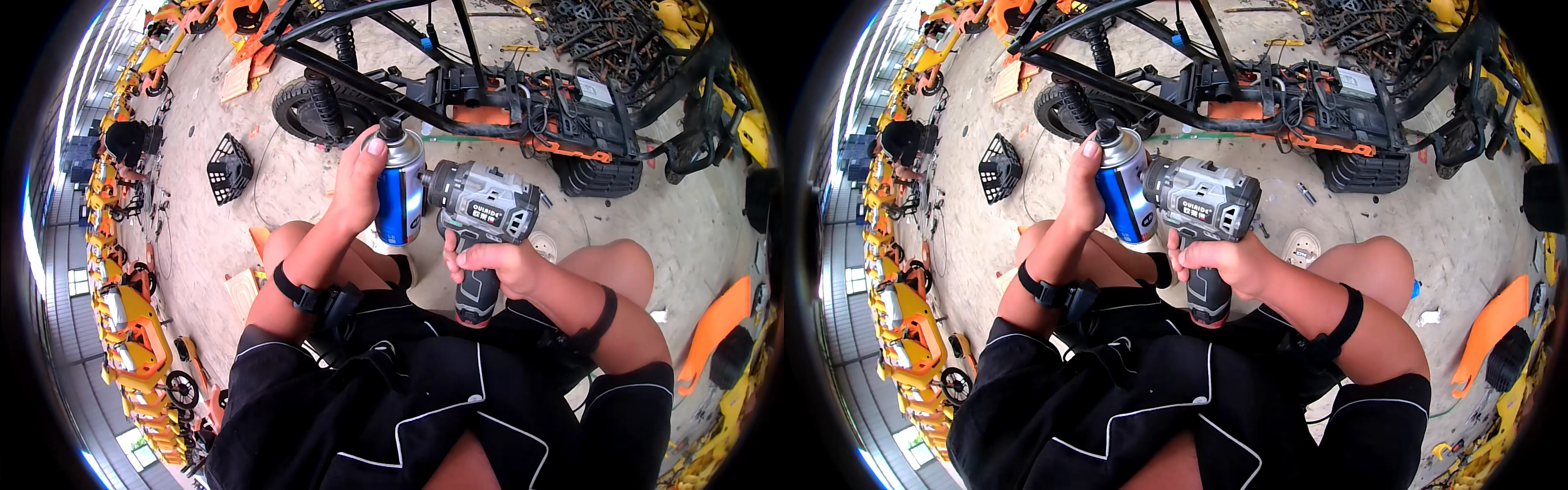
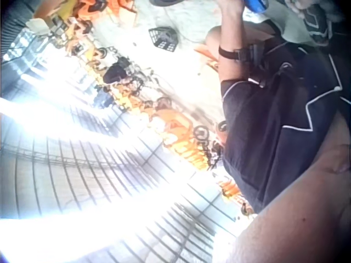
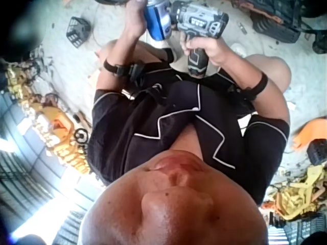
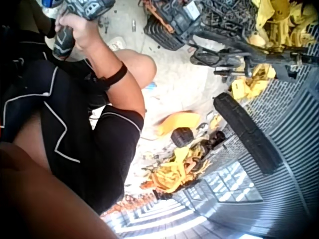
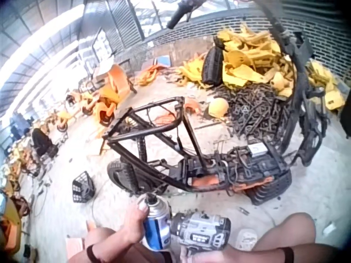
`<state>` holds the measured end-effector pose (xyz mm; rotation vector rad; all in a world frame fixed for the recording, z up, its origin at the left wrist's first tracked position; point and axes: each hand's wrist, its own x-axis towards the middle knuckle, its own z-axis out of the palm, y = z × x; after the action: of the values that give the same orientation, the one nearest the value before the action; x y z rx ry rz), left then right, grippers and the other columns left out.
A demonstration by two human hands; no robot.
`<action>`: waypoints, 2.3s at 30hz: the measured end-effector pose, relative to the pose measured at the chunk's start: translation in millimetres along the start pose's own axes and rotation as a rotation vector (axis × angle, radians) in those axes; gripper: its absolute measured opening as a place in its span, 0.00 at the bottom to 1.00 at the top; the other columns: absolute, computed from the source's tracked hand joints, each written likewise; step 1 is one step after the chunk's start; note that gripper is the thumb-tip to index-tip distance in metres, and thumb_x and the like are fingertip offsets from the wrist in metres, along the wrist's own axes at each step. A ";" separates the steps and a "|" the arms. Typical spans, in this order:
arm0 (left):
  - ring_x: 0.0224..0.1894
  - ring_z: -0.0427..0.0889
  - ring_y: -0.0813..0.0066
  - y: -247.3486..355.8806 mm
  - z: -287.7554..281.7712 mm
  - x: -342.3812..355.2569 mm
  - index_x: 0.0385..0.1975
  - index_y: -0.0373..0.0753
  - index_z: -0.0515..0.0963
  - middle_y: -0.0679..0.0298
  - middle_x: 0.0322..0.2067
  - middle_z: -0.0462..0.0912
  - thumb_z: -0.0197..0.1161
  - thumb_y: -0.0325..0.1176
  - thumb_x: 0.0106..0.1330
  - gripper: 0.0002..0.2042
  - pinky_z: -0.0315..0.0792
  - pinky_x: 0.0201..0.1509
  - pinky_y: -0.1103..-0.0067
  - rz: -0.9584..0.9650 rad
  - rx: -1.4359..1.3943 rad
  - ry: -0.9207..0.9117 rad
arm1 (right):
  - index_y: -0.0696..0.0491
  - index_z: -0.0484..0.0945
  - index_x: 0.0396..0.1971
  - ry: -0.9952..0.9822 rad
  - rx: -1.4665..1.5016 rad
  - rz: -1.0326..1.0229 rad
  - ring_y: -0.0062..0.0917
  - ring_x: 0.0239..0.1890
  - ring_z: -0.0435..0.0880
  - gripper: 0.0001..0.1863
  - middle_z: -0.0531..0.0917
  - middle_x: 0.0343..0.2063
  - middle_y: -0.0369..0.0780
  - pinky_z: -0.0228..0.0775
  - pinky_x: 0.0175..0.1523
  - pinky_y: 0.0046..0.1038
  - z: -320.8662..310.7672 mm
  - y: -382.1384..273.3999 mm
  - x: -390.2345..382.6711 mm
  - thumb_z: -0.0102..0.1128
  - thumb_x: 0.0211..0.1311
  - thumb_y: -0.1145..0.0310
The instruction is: The person holds a spray can and a power drill, then sets them down to work on a motorcycle frame by hand, pulling at wires and components before picking the power drill back up to work on a small part.
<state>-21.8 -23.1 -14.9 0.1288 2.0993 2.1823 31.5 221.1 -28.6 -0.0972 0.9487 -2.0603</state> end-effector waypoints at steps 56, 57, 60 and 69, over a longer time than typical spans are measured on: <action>0.36 0.84 0.72 65.8 16.2 -13.8 0.44 0.34 0.79 0.58 0.36 0.86 0.48 0.56 0.74 0.27 0.78 0.43 0.74 0.124 -0.156 -0.063 | 0.58 0.76 0.42 0.101 -0.404 -0.313 0.24 0.32 0.82 0.13 0.81 0.33 0.38 0.77 0.41 0.29 59.5 -26.7 -37.8 0.61 0.54 0.78; 0.36 0.84 0.72 67.0 17.9 -14.6 0.44 0.34 0.79 0.58 0.35 0.85 0.48 0.55 0.74 0.26 0.78 0.43 0.75 0.130 -0.139 -0.061 | 0.58 0.76 0.42 0.101 -0.405 -0.310 0.24 0.31 0.82 0.13 0.81 0.32 0.38 0.77 0.41 0.29 58.6 -26.4 -38.2 0.61 0.54 0.78; 0.35 0.84 0.73 69.7 22.0 -13.3 0.43 0.35 0.79 0.59 0.35 0.85 0.48 0.55 0.75 0.25 0.78 0.42 0.75 0.146 -0.095 -0.056 | 0.58 0.76 0.42 0.100 -0.394 -0.302 0.24 0.31 0.82 0.14 0.81 0.32 0.38 0.77 0.40 0.29 53.5 -25.3 -37.6 0.61 0.54 0.79; 0.40 0.83 0.69 57.9 22.9 9.5 0.48 0.37 0.78 0.58 0.40 0.85 0.48 0.58 0.73 0.28 0.76 0.48 0.72 0.050 -0.101 -0.108 | 0.58 0.76 0.43 0.115 -0.344 -0.285 0.25 0.32 0.83 0.15 0.81 0.33 0.39 0.78 0.41 0.31 38.1 -35.4 -31.4 0.61 0.53 0.79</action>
<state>-29.3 -1.3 43.7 0.2864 1.9458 2.2499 42.7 234.0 29.7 -0.3143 1.4239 -2.1550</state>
